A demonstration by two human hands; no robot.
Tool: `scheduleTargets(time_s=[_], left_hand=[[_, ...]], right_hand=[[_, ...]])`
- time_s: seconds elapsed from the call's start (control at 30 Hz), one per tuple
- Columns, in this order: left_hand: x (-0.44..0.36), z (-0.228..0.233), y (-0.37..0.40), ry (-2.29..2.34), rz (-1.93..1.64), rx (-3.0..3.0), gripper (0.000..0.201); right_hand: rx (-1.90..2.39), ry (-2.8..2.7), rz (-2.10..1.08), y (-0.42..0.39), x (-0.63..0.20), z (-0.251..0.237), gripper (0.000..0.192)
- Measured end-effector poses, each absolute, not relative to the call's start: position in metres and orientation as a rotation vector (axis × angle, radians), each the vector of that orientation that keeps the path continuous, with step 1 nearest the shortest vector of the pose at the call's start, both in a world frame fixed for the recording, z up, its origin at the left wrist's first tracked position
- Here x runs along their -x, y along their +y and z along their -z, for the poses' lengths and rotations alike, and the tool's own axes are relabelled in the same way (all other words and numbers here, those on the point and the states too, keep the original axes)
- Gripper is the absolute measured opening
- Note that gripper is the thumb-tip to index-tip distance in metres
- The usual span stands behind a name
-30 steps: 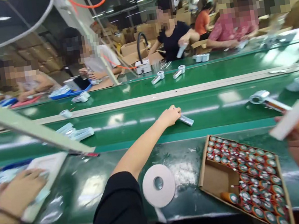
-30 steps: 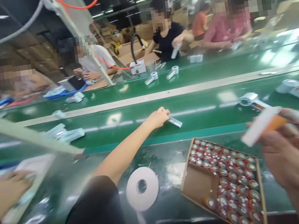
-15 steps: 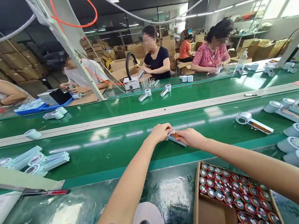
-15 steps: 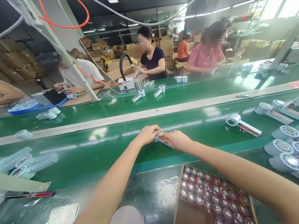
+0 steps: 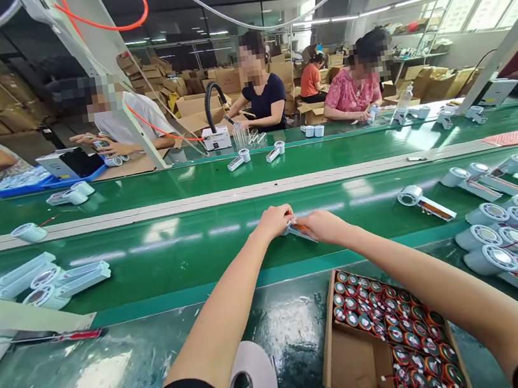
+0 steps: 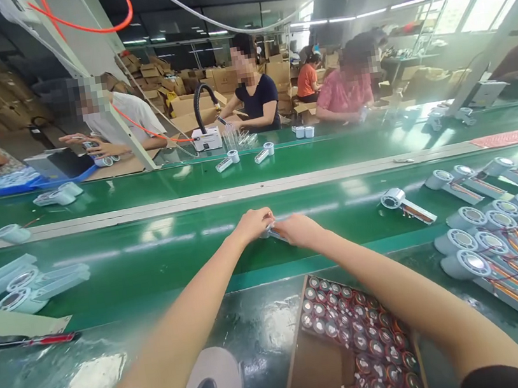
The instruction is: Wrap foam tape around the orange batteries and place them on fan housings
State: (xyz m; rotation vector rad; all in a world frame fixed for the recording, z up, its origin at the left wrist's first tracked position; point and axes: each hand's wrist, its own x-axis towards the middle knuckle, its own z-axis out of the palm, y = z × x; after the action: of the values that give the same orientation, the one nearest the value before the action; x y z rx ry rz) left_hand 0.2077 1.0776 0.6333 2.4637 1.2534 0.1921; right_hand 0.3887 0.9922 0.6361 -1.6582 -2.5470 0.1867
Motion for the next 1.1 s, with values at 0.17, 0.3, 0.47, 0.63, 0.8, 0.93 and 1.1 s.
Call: scheduleTargets(time_s=[0.17,0.3,0.47,0.63,0.8,0.93,1.1], left_hand=[[-0.218,-0.63,1.075,1.256,-0.193,-2.443,0.03],[-0.228,-0.627,1.074,1.25,-0.189,-2.444,0.032],[-0.239,-0.623,1.071,1.258,-0.19,-2.458,0.031],[-0.249,-0.619,1.071,1.265,-0.169,-2.458,0.031],[-0.257,-0.617,1.072,1.269,-0.169,-2.445,0.034],[-0.262,-0.617,1.071,1.278,-0.186,-2.432,0.033],[-0.268,-0.614,1.069,1.294,-0.183,-2.403,0.032]], right_hand=[[1.486,-2.365,-0.374,0.98,-0.414,-0.623,0.032],[1.526,-2.217,-0.438,0.98,-0.426,-0.604,0.039],[1.621,-2.216,-0.402,0.979,-0.433,-0.594,0.042],[1.706,-2.328,-0.284,0.981,-0.44,-0.6,0.035],[1.684,-2.471,-0.277,0.981,-0.443,-0.607,0.034],[1.686,-2.545,-0.289,0.98,-0.441,-0.608,0.04],[1.788,-2.616,-0.293,0.991,-0.434,-0.602,0.036]])
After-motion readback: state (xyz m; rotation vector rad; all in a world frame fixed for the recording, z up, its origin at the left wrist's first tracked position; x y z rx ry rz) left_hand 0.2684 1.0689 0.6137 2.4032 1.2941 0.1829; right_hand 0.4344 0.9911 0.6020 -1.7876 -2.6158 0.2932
